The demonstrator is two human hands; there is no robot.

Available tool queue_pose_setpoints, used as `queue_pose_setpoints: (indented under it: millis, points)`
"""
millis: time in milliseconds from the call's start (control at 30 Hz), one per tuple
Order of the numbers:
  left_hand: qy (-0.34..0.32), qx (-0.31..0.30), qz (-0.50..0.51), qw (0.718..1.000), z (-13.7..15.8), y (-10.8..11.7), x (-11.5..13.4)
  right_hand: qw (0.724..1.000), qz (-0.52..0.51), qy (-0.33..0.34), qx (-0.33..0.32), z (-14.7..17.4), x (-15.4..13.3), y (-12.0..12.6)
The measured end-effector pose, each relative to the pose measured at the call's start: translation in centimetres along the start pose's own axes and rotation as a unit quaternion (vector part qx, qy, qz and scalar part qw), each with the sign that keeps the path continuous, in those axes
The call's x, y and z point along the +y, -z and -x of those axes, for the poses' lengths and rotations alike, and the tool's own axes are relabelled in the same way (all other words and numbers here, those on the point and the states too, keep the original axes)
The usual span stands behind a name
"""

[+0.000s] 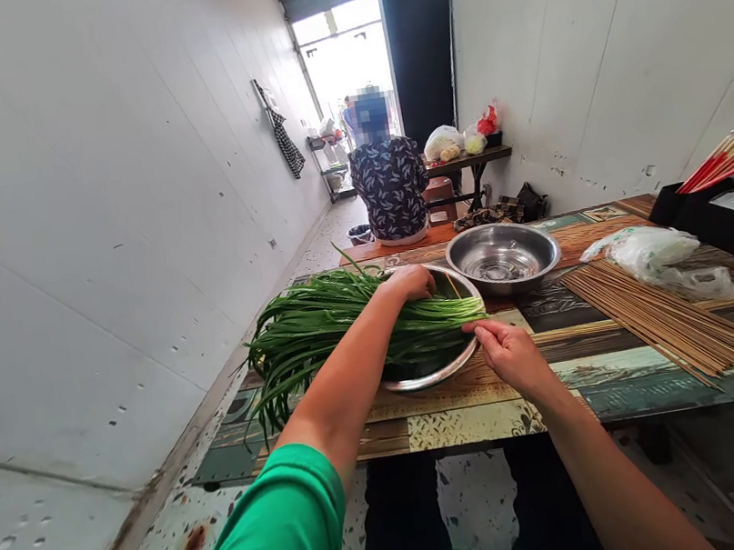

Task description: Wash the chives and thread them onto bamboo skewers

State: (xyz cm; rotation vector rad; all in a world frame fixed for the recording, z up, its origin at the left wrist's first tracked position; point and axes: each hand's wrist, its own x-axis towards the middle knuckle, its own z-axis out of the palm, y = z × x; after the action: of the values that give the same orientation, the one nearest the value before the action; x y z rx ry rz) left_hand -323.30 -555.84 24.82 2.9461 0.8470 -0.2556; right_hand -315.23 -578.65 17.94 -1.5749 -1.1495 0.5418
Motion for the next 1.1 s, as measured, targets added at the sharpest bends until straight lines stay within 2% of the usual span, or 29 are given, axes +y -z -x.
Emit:
queue_pose_setpoints:
  millis: [167,333,433,500,633,700,967,1100]
  points:
    - [0.017,-0.007,-0.003,1.0,-0.3,-0.6,0.5,1.0,-0.009,-0.004,0.0,-0.1,-0.1,0.1]
    - [0.061,-0.023,-0.024,0.998,0.1,-0.3,1.3,1.0,-0.008,-0.007,-0.001,0.0,-0.2,0.1]
    - [0.064,-0.012,-0.017,0.998,0.4,-0.1,1.4,1.0,-0.009,-0.009,0.002,0.0,0.0,0.1]
    - [0.056,0.015,0.004,0.998,0.6,0.0,1.1,1.0,-0.013,-0.011,0.002,0.0,0.0,0.0]
    - [0.053,0.145,0.077,0.985,1.0,0.5,0.5,0.999,-0.042,-0.033,-0.008,0.0,0.0,-0.1]
    - [0.05,0.181,0.126,0.974,1.2,0.8,0.4,0.996,-0.066,-0.052,-0.017,0.0,0.0,-0.2]
    - [-0.006,0.129,0.241,0.962,1.8,1.0,0.4,0.993,-0.089,-0.078,-0.016,0.0,-0.2,-0.5]
    - [0.004,0.138,0.288,0.948,2.0,1.1,0.8,0.994,-0.089,-0.069,-0.01,-0.1,0.1,-0.5]
